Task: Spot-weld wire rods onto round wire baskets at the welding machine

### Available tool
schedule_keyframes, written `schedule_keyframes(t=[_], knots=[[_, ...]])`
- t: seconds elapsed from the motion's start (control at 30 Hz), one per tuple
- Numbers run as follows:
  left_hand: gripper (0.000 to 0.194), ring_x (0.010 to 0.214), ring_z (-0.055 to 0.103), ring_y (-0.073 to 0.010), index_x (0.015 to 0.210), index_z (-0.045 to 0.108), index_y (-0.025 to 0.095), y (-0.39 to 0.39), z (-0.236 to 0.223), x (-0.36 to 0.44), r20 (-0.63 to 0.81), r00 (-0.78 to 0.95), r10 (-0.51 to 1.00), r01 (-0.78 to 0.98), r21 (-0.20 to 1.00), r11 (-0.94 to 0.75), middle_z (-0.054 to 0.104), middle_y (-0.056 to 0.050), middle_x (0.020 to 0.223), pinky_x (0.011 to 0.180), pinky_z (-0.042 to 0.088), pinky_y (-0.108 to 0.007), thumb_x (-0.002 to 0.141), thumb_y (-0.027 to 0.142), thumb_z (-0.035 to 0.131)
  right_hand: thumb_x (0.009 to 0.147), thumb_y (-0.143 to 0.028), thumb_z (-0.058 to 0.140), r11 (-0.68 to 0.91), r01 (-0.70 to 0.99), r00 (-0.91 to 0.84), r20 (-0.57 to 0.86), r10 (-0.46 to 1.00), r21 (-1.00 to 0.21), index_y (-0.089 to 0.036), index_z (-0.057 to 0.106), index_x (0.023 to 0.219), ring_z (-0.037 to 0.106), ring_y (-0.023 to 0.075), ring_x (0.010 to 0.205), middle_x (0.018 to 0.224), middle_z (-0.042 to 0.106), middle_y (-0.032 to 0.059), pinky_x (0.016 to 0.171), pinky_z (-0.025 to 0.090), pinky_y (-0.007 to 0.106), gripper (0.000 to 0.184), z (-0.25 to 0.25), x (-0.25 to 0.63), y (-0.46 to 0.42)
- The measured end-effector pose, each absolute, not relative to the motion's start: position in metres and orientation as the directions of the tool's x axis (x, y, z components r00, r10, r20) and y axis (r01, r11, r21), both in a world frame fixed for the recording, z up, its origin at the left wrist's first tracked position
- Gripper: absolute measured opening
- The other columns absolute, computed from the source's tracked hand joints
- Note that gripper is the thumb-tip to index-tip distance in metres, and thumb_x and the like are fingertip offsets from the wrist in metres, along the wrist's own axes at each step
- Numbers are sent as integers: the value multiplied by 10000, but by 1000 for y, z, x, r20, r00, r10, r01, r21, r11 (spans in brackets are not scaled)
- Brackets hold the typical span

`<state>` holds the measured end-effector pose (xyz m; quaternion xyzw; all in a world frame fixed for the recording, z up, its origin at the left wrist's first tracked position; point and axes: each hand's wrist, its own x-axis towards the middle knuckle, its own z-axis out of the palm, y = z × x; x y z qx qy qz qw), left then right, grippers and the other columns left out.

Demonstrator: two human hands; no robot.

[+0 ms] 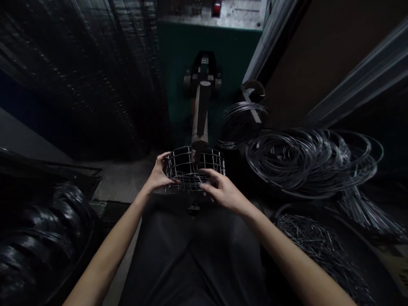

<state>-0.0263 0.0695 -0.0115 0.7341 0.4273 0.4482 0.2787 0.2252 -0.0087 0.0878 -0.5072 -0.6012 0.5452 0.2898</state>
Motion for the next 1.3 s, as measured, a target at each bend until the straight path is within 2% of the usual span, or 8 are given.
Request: schedule_keyframes(t=[0.13,0.23,0.33,0.43,0.57,0.83,1.03,1.3], knots=[[897,1277,343,-323,1270,494,287,52,7,-18,388,327,861,493,708,-506,342,-100,1348,1056,361,-520,475,403,893,778,-411,660,-63,487,-367,-269,890,-871,-145,698,935,549,118,522,641,636,-4,442,391,213,311,94,209,8],[796,1280,312,-347,1221,567,309,47,10,-12,347,386,855,540,666,-514,300,-91,1356,1050,352,-552,497,408,882,831,-372,627,118,686,-310,-142,940,-718,-168,729,854,656,175,676,747,712,27,595,489,251,229,93,205,17],[827,1281,299,-351,1254,555,298,46,6,-8,353,400,846,542,653,-529,287,-102,1350,1059,344,-554,503,425,878,883,-316,591,393,824,-420,25,907,-409,-173,705,1044,687,224,870,987,726,68,752,525,295,244,90,205,12],[857,1278,298,-344,1278,537,299,44,3,-4,340,398,852,533,670,-517,280,-101,1345,1063,353,-545,503,426,879,897,-251,567,524,844,-531,-34,847,-116,-166,593,1252,692,246,893,1159,664,87,669,555,303,366,85,207,1],[853,1280,289,-349,1280,537,305,38,4,5,328,385,862,534,683,-498,263,-100,1346,1058,363,-544,507,404,882,887,-102,480,576,812,-566,-116,816,95,-145,465,1375,706,229,816,1322,537,97,563,559,294,491,83,212,-8],[847,1277,287,-349,1266,547,289,18,7,13,314,327,891,543,710,-449,265,-102,1349,1060,364,-535,498,395,888,754,42,410,572,786,-571,-80,817,234,-96,484,1366,691,202,601,1348,467,174,461,548,289,632,78,213,-29],[839,1286,282,-349,1267,544,294,14,7,13,292,336,896,549,712,-438,259,-100,1361,1055,370,-537,507,399,884,780,38,356,623,751,-634,-29,773,219,-117,485,1367,706,186,763,1341,497,134,513,553,243,620,68,219,-33],[856,1282,283,-352,1281,540,310,28,10,12,315,339,887,556,694,-458,260,-93,1346,1065,365,-534,501,374,887,796,14,420,640,731,-657,-13,754,237,-108,473,1369,702,189,705,1351,497,147,484,544,263,588,68,223,-18]])
